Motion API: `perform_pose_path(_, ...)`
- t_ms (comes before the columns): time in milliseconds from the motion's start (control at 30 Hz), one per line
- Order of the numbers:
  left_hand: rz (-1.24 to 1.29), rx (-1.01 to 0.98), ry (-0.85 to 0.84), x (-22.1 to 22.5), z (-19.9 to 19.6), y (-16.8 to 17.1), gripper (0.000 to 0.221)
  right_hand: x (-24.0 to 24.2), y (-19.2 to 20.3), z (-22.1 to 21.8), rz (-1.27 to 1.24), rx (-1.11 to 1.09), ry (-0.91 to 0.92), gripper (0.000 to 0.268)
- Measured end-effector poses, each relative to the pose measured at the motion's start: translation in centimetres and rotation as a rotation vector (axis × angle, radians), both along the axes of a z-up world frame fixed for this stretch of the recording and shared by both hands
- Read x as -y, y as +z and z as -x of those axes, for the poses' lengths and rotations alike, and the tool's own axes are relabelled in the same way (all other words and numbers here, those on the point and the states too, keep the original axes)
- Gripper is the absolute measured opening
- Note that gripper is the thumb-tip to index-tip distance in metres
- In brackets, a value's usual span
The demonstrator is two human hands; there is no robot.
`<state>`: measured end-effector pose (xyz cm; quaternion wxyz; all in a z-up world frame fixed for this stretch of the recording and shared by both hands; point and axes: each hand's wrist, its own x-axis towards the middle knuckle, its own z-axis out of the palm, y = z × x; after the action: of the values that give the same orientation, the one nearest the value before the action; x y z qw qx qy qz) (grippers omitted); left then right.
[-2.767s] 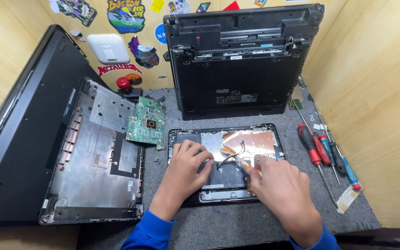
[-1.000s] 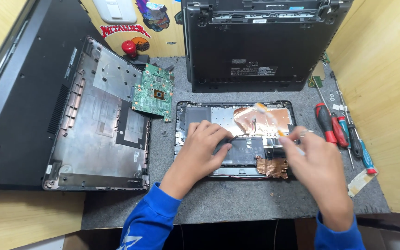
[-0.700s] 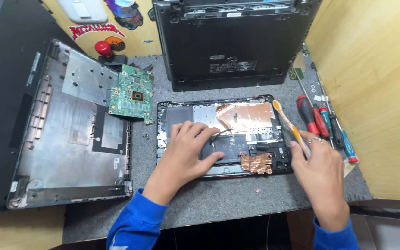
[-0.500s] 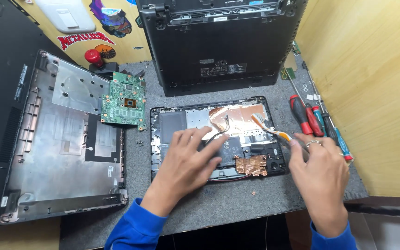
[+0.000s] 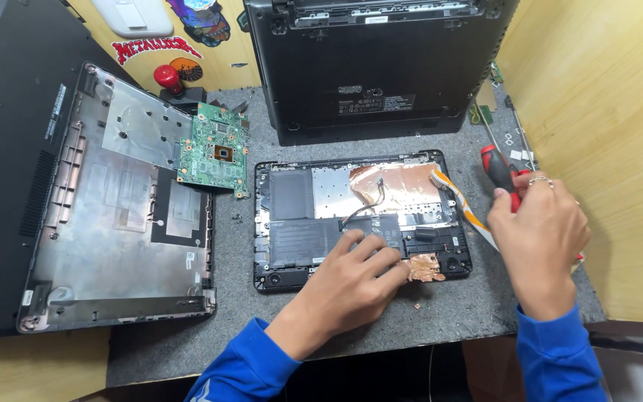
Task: Cleaning a laptop motherboard with a toothbrush and disassembling internal components using a screwdriver at a repair bench.
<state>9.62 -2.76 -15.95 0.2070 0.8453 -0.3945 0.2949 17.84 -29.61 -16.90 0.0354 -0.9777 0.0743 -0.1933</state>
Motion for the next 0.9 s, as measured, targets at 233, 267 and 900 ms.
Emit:
perform_pose_path(233,0.051,-0.151,0.027,0.6,-0.2,-0.5,0.015,-0.9,5.7,3.3,-0.348,0.355,0.278,0.021)
perform_pose_path(267,0.052,-0.149,0.030,1.0,-0.1,-0.4,0.015,-0.5,5.6,3.5,-0.348,0.356,0.282,0.021)
perform_pose_path(900,0.881,-0.713,0.490,-4.0,-6.0,3.3,0.022,-1.3,5.1,0.0,-1.706,0.226,0.254,0.033)
